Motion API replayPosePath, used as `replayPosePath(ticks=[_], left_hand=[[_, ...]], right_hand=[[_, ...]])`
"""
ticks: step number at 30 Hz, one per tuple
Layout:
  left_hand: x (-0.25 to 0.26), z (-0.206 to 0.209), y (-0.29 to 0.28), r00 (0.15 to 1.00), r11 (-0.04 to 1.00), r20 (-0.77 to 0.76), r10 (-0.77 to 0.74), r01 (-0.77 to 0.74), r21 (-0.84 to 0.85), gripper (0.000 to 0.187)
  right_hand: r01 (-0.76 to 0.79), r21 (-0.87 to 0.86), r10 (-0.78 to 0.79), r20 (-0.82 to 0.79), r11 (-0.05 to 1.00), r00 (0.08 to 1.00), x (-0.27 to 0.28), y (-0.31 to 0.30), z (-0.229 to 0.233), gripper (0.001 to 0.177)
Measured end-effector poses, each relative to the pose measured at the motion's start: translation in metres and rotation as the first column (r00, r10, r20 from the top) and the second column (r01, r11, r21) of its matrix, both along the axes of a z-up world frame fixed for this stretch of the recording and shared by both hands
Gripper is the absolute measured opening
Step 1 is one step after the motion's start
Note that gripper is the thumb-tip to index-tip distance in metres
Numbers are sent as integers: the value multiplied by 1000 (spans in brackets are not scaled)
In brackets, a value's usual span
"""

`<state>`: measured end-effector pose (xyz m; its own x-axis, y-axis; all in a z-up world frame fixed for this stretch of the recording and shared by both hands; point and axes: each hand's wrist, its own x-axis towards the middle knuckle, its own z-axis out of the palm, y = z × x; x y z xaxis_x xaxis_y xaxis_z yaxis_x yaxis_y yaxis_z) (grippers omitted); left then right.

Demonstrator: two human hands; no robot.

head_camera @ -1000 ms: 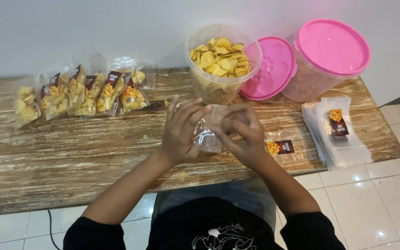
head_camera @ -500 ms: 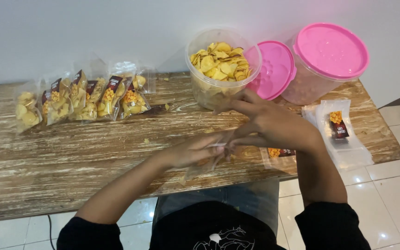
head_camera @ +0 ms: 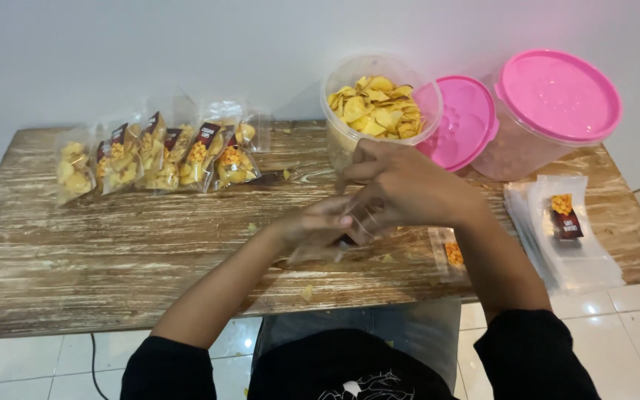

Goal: A person is packaging chips by transferring them from a large plastic container into small individual plastic bags on a wooden table.

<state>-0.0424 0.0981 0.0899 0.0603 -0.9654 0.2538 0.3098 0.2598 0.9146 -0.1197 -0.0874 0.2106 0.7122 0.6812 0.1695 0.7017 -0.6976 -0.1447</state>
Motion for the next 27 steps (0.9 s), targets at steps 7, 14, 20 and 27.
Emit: replayPosePath(ticks=[7, 14, 20, 27], left_hand=[[-6, -40, -13, 921, 992, -372, -113, 81, -100, 39], [9, -47, -15, 971, 993, -227, -80, 57, -103, 59], [11, -42, -15, 969, 992, -239, -65, 37, -121, 64], [10, -35, -16, 966, 993, -257, -36, 7, -114, 74]], right_hand=[[-1, -82, -19, -233, 997, 972, 24, -3, 18, 29], [601, -78, -606, -116, 795, 787, 123, -93, -8, 55], [674, -228, -712, -203, 702, 672, 133, -85, -22, 55], [622, 36, -623, 27, 782, 782, 122, -120, -46, 25]])
